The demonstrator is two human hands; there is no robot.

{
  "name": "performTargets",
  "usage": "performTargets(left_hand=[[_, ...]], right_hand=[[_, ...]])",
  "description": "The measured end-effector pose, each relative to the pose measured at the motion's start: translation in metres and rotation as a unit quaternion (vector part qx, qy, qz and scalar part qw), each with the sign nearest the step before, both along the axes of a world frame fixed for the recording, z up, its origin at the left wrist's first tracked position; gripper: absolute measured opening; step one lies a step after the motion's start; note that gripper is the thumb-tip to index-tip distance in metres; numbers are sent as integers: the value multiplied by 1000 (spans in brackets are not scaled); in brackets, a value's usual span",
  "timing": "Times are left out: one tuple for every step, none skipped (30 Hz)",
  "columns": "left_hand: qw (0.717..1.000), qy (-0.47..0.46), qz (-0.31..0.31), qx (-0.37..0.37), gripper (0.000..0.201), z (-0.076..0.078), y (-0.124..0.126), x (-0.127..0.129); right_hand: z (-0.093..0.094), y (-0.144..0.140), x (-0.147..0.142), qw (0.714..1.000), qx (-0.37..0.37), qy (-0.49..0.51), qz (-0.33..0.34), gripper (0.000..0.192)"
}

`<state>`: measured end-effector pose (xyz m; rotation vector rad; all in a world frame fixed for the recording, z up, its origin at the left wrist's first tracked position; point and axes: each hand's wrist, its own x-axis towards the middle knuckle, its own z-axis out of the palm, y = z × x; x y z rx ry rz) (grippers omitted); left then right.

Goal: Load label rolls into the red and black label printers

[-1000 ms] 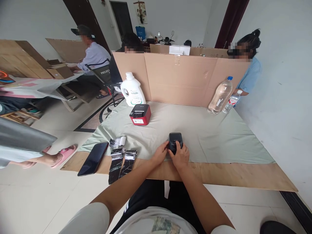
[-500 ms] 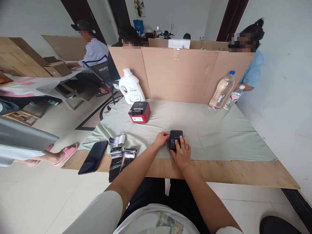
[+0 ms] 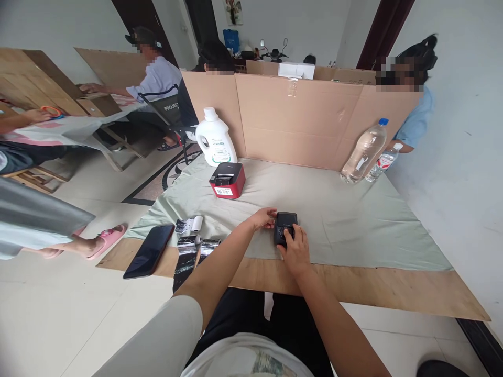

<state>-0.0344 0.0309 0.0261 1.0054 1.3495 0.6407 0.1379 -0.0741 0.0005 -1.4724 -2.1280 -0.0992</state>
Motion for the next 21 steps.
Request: performTargets(left_hand=[[999, -9, -35, 10, 71, 1, 2, -3], [997, -19, -75, 17, 75, 2, 4, -5], [993, -30, -115, 20, 77, 3, 5, -8], [988, -40, -149, 18, 77, 3, 6, -10], [984, -50, -170, 14, 76, 3, 7, -12], [981, -60, -183, 11, 75, 3, 7, -13], [980, -67, -189, 11, 75, 3, 7, -14], [979, -71, -191, 13, 74, 2, 7, -15], [979, -70, -190, 14, 74, 1, 7, -14], [980, -66, -188, 15, 73, 1, 7, -14], [981, -60, -186, 16, 73, 0, 7, -13], [982, -51, -183, 17, 74, 0, 7, -11], [983, -42, -180, 18, 75, -1, 8, -10], [983, -35, -179, 19, 76, -1, 8, -9], [983, -28, -179, 19, 76, -1, 9, -7], [983, -22, -180, 20, 77, 0, 9, -6], [983, -15, -181, 22, 77, 1, 9, -4], [983, -8, -181, 26, 78, 1, 9, -3], [983, 1, -181, 31, 78, 2, 9, -2], [983, 11, -179, 38, 79, 3, 9, -1], [983, 19, -177, 45, 80, 4, 8, -1]], right_hand=[[-1, 1, 0, 1000, -5, 1, -1, 42], [-2, 1, 0, 1000, -9, 2, -4, 42], [-4, 2, 0, 1000, -13, 4, -7, 42], [-6, 2, 0, 1000, -15, 6, -11, 42], [-7, 1, 0, 1000, -18, 8, -15, 42], [-9, 1, 0, 1000, -21, 9, -19, 43], [-10, 1, 0, 999, -24, 11, -23, 43], [-11, 0, 0, 999, -28, 12, -25, 44], [-11, 0, -1, 999, -32, 14, -27, 44], [-11, 0, -1, 999, -35, 16, -27, 45], [-11, 0, -1, 999, -37, 17, -27, 45], [-11, -1, -1, 999, -37, 18, -27, 45], [-11, -1, 0, 999, -37, 19, -26, 45], [-11, -1, 0, 999, -36, 19, -25, 45], [-11, -1, 0, 999, -35, 19, -24, 44], [-10, -1, 0, 999, -33, 19, -23, 44], [-10, -1, 0, 999, -31, 18, -22, 43], [-9, 0, 0, 999, -28, 17, -20, 42], [-8, 0, 0, 999, -25, 16, -18, 42], [-8, 0, 0, 1000, -21, 15, -16, 42], [-7, 1, 0, 1000, -17, 15, -14, 42]])
